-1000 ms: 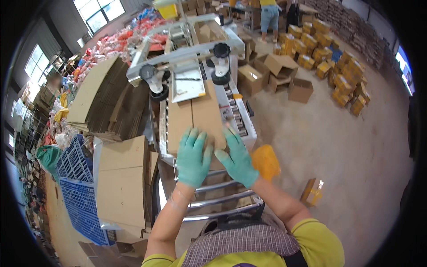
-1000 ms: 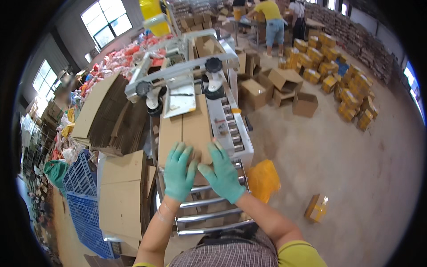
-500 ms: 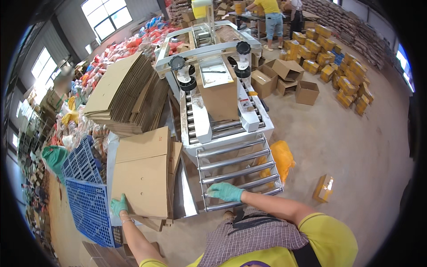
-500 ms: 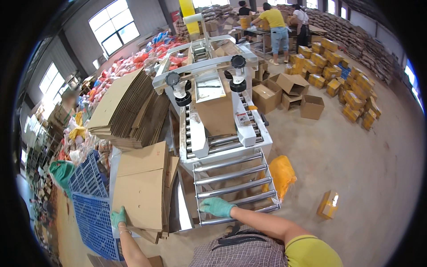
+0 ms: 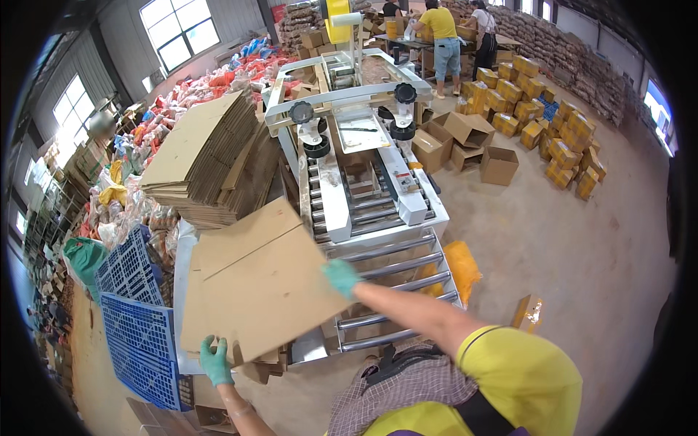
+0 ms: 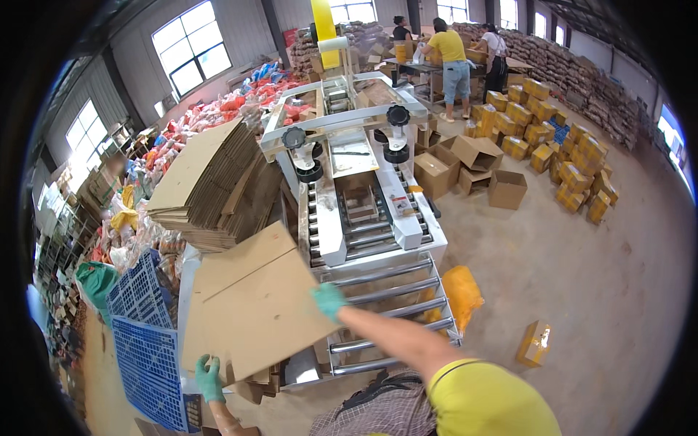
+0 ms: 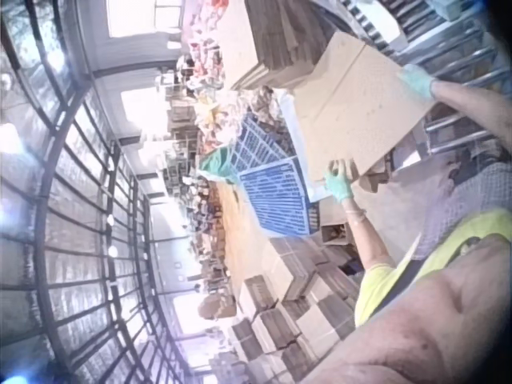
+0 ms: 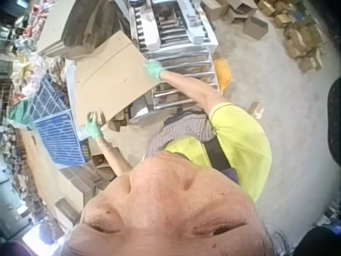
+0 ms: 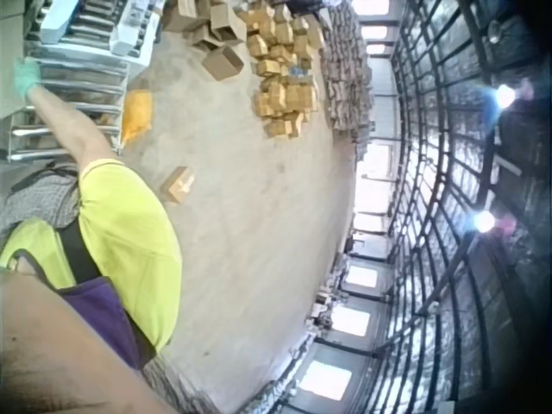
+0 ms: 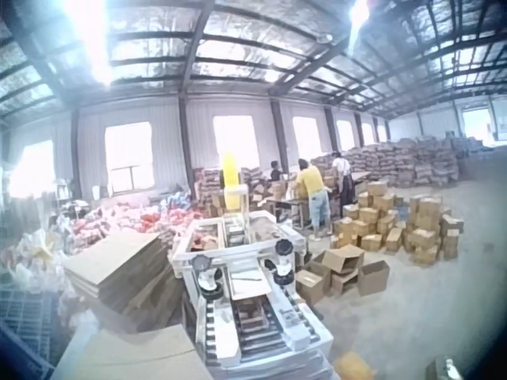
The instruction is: The person picks flat cardboard sheets, folds them into box shapes, and places them onto a conveyor machine that applies tape to seal the boxes. The finished boxes are then moved off the conveyor and stacked on the floor.
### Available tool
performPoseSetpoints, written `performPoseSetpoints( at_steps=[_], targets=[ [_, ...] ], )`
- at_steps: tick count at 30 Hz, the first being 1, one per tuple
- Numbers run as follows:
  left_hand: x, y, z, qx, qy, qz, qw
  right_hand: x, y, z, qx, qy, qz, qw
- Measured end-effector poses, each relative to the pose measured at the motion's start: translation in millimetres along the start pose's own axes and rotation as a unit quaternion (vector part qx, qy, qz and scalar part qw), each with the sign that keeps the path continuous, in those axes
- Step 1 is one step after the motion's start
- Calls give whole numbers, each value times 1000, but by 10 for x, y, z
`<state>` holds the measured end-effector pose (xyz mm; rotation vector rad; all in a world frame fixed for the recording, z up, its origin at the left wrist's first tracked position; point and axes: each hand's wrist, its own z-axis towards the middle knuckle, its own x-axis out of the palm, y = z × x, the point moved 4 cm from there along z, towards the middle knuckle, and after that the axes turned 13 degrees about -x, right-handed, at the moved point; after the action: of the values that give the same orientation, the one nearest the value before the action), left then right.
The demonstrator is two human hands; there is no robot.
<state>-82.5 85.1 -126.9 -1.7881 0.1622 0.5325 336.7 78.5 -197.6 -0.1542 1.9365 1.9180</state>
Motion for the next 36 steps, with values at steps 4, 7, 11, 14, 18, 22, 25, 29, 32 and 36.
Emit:
performPoseSetpoints(
  at_steps=[4,7,11,14,18,22,25,29,32,36],
  targets=[
    [585,-1121,-1221,202,169,-189,946,-988,-444,-832,-11,-101,91,991],
    [1439,-1801,-1789,439,236,-173,850,-1099,-1288,-1124,-4,89,-154,984],
    [2280,-2355,-2493,578,330,-68,744,-1752,286,-762,-218,-77,28,972],
    [2641,-2591,-2890,648,377,-62,659,-2139,1329,-577,-311,-66,164,934],
    [2476,-2657,-2809,669,343,74,656,-2254,1412,-388,-222,-12,331,917],
    [2205,-2744,-2666,702,317,164,616,-2504,1337,-287,-381,-109,118,911],
    [1929,-2819,-2520,647,211,298,669,-2944,1785,-188,-298,-97,-166,935],
    [2089,-2884,-2391,570,173,376,710,-3397,1647,-122,-287,-91,-492,817],
    [2697,-2385,-2160,490,216,407,740,-3169,1916,-328,-273,73,-605,744],
    [2686,-2355,-2136,501,207,331,772,-3142,2131,-571,-214,140,-627,736]
  ],
)
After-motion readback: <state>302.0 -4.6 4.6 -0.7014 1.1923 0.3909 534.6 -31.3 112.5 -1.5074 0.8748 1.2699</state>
